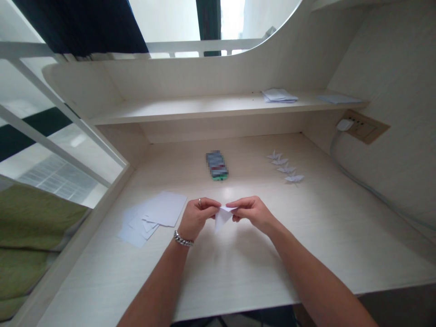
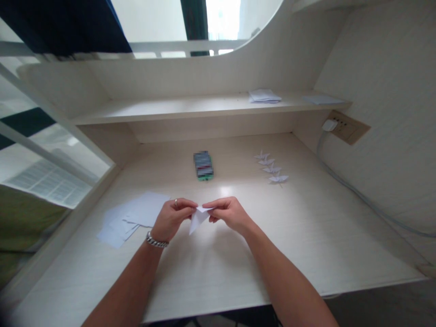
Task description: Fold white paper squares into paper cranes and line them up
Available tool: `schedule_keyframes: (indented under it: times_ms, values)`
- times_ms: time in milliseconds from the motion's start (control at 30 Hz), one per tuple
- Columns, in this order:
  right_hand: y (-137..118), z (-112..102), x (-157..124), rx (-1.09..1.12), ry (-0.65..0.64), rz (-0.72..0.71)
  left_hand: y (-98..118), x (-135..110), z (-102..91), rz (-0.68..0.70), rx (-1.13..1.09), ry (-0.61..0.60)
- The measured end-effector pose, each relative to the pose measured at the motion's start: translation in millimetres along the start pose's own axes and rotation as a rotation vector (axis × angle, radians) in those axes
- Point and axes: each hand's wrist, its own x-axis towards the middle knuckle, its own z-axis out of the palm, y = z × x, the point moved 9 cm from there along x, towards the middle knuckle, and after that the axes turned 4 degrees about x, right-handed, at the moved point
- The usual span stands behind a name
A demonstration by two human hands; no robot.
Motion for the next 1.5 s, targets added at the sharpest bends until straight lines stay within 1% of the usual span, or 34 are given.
schedule_keyframes:
  times_ms: [67,100,233,300,367,467,567,667,767,867,1100,1400,1500]
  values:
    - [-3,6,-2,0.01,-0.057,0.005,5,-1,-1.0,0.047,0.079,0.01]
    - [-4,7,-3,0.013,-0.065,0.011,7,-2,-0.9,0.071,0.126,0.011]
    - [-2,4,-2,-0.014,0.045,0.04,14,-5,5.3,0.156,0.288,-0.029]
    - [1,6,-1,-0.036,0.057,0.028,14,-6,8.3,0.175,0.318,-0.048]
    - [3,8,1,-0.042,0.059,0.009,12,-5,8.9,0.161,0.282,-0.051]
    - [5,7,2,-0.051,0.077,-0.016,8,-4,8.0,0.113,0.162,-0.04]
    - [5,3,2,-0.051,0.124,-0.043,6,-3,8.5,0.082,0.064,-0.036]
    - [5,2,2,-0.038,0.174,-0.057,7,-3,8.3,0.075,0.012,-0.023]
    - [5,2,2,-0.029,0.197,-0.077,7,-3,7.9,0.087,-0.005,-0.02]
    - [4,4,1,-0.042,0.185,-0.093,6,-3,8.1,0.113,0.007,-0.029]
    - [7,7,1,-0.028,0.171,-0.057,4,-3,7.7,0.114,0.022,-0.024]
    - [9,7,1,0.022,0.201,-0.009,-1,-1,8.6,0.044,-0.026,0.052]
    - [8,9,1,0.042,0.191,-0.007,-3,-1,9.5,0.023,-0.046,0.056]
